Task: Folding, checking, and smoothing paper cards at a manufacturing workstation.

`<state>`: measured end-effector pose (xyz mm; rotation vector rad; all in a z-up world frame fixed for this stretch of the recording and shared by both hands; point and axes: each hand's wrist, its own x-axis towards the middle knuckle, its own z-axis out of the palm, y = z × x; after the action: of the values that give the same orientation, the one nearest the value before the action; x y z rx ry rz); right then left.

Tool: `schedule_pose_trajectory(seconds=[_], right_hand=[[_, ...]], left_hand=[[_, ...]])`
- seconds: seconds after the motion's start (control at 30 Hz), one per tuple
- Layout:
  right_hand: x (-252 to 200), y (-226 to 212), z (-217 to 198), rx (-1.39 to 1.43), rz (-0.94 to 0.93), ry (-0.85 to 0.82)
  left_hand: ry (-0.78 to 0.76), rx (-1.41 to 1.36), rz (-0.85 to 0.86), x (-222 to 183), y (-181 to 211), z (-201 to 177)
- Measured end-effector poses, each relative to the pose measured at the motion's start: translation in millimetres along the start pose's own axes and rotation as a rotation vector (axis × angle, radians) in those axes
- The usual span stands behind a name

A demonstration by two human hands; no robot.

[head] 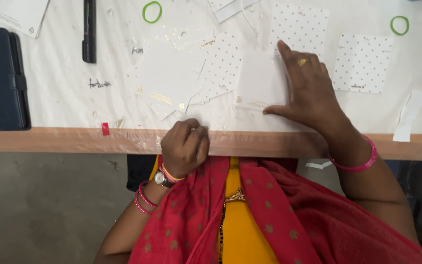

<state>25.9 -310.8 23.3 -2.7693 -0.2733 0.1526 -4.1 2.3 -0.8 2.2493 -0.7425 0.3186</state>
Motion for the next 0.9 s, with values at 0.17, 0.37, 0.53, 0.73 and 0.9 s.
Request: schedule_pose_trajectory(seconds=[0.17, 0.37, 0.53, 0.73, 0.9], right_hand=[[5, -3, -3, -0.064, -0.007, 0.019], [-2, 2, 4, -0.088, -0.075, 0.108], [1, -3, -8, -0.022, -0.051, 0.11], [4, 35, -13, 1.041, 0.165, 0.11], [0, 19, -26, 1.168, 0.122, 0.201]], left_hand=[[0.027, -0.016, -0.012, -3, 0, -1], [0.036, -0.023, -0.007, -6, -1, -2], [0.014, -0.192, -0.207, -4, -1, -1], [-0.069, -0.535, -0.361, 32, 7, -6], [-0.216, -0.905, -0.592, 37, 1, 30]])
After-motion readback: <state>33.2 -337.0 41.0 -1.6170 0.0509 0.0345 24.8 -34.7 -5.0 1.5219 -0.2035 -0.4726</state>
